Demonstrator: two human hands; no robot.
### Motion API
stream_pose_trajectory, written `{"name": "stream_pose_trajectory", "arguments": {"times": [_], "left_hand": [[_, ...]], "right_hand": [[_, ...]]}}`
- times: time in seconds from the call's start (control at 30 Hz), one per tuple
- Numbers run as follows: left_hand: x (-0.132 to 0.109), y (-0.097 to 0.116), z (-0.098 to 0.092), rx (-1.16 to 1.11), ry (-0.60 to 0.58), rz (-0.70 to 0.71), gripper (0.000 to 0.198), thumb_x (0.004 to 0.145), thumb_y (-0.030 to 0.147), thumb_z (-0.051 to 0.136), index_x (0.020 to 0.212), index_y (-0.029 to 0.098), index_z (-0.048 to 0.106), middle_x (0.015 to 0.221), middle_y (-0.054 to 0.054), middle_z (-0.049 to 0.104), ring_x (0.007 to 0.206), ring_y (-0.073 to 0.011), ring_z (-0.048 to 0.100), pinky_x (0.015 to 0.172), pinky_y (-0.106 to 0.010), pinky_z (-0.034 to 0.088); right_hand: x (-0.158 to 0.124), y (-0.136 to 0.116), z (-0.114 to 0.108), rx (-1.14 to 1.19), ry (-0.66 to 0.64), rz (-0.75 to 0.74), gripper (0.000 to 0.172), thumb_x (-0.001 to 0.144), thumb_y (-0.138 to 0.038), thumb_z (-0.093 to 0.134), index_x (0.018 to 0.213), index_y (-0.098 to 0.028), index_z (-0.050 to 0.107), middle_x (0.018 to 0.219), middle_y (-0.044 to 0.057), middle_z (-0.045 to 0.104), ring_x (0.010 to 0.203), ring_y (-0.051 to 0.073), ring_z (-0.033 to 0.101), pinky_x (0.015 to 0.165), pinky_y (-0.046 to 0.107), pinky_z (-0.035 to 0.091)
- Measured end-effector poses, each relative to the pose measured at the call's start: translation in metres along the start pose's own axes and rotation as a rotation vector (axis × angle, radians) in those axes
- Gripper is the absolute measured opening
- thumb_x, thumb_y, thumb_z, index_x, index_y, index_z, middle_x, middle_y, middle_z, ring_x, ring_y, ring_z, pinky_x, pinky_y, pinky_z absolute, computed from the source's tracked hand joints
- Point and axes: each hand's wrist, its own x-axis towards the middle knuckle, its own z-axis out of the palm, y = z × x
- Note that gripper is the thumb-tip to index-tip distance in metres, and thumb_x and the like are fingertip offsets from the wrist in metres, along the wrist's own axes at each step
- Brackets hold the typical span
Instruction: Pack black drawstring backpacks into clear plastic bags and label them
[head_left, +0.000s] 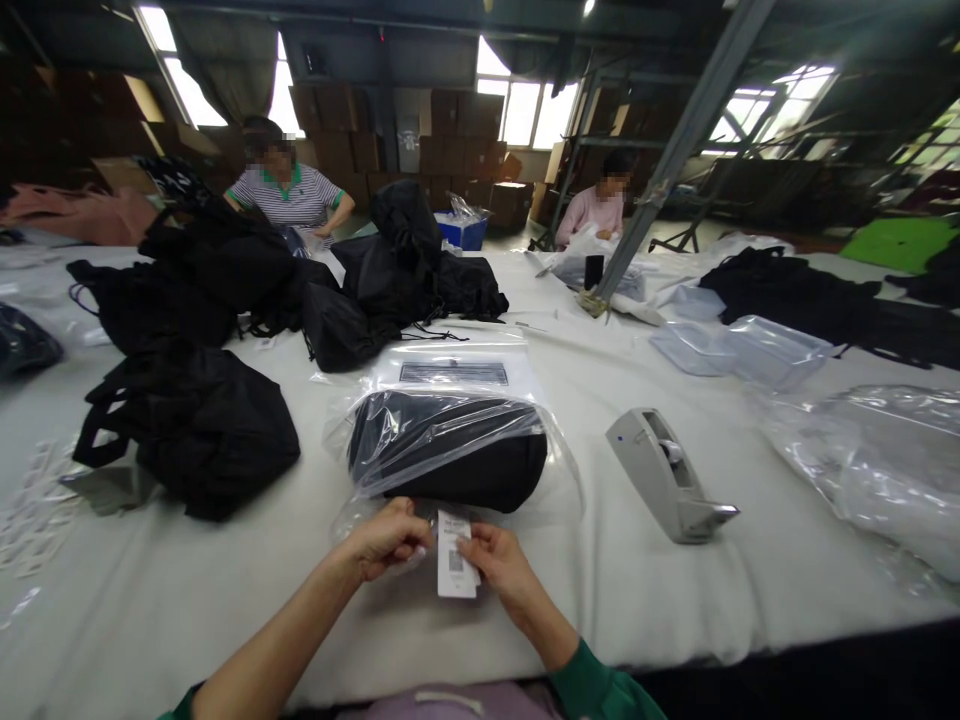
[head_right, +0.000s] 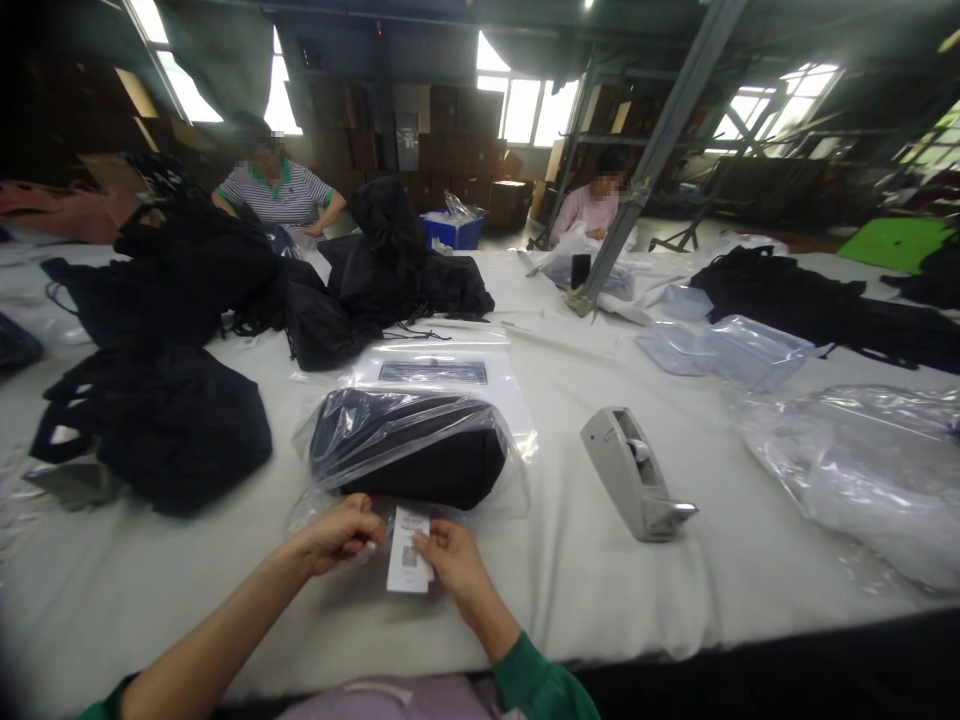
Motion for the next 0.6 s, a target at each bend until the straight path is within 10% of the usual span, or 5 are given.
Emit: {"name": "stream_pose_trajectory", "arguments": {"times": [0.37, 0.6], "left_hand": [[-0.002, -0.014, -0.005, 0.355, -0.178, -0.035, 0.023, 0.052, 0.014, 0.059, 0.074, 0.018, 0.062, 0.041, 0.009, 0.043, 0.035, -0.0079, 0.034, 0.037, -0.021, 0.024], [-0.016, -0.045, 0.020, 0.811, -0.314, 0.115, 0.093, 0.050, 0.013, 0.061, 0.141, 0.024, 0.046, 0.088, -0.006, 0.071, 0.077, -0.0276, 0.066, 0.063, -0.033, 0.050]], "right_hand": [[-0.005, -0.003, -0.006, 0.164, 0.126, 0.160, 0.033, 0.057, -0.038, 0.084, 0.072, -0.014, 0.068, 0.074, 0.009, 0.072, 0.071, 0.020, 0.068, 0.065, 0.029, 0.053], [0.027, 0.026, -0.004, 0.098, 0.291, -0.001, 0.038, 0.054, -0.039, 0.082, 0.054, -0.021, 0.049, 0.046, -0.007, 0.050, 0.046, 0.010, 0.046, 0.046, 0.023, 0.037]]}}
